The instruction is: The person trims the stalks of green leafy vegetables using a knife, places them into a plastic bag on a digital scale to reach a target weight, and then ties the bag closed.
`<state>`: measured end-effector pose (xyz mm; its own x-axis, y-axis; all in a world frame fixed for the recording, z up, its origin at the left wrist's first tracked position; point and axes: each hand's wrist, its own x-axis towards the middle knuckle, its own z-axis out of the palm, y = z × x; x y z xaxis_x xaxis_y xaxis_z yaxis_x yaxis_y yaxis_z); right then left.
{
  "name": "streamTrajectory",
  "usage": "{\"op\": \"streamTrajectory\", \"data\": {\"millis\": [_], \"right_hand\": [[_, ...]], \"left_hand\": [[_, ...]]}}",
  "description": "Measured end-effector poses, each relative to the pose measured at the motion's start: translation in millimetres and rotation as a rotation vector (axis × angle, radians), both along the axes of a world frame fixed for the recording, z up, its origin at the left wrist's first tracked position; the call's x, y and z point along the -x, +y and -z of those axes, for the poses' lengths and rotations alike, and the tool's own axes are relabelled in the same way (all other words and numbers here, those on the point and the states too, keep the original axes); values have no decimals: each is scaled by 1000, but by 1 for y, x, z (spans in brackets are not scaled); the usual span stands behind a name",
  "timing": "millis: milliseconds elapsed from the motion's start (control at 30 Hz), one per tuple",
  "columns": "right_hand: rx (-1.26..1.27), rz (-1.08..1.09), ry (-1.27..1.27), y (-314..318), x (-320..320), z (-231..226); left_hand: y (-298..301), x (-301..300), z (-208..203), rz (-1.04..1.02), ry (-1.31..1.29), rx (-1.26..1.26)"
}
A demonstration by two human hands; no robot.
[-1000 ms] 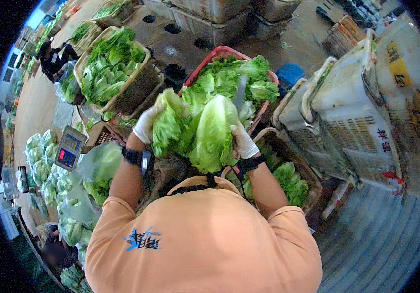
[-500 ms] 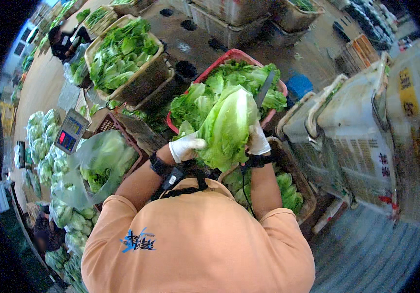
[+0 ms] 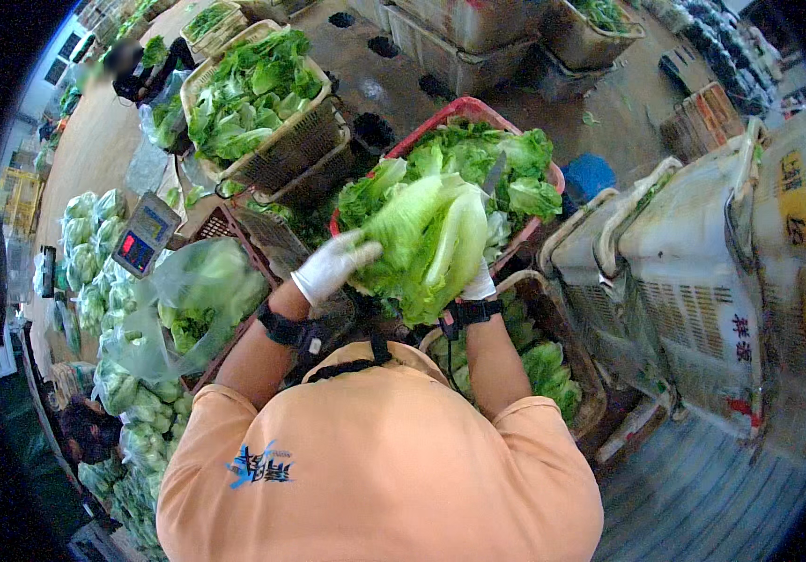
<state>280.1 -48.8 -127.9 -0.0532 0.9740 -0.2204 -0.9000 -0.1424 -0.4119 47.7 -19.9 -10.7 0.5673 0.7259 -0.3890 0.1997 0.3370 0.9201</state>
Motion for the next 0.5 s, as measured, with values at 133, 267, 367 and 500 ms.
{"op": "streamTrajectory", "data": {"millis": [133, 267, 367, 500], "right_hand": [[30, -18, 44, -12, -7, 5], [56, -24, 65, -24, -9, 9], [67, -18, 70, -25, -12, 11], [62, -8, 61, -19, -24, 11]], "left_hand": [[29, 1, 2, -99, 19, 19], [42, -13, 8, -51, 7, 45], [40, -15, 8, -18, -10, 153], [30, 3, 1, 53, -206, 225]]}}
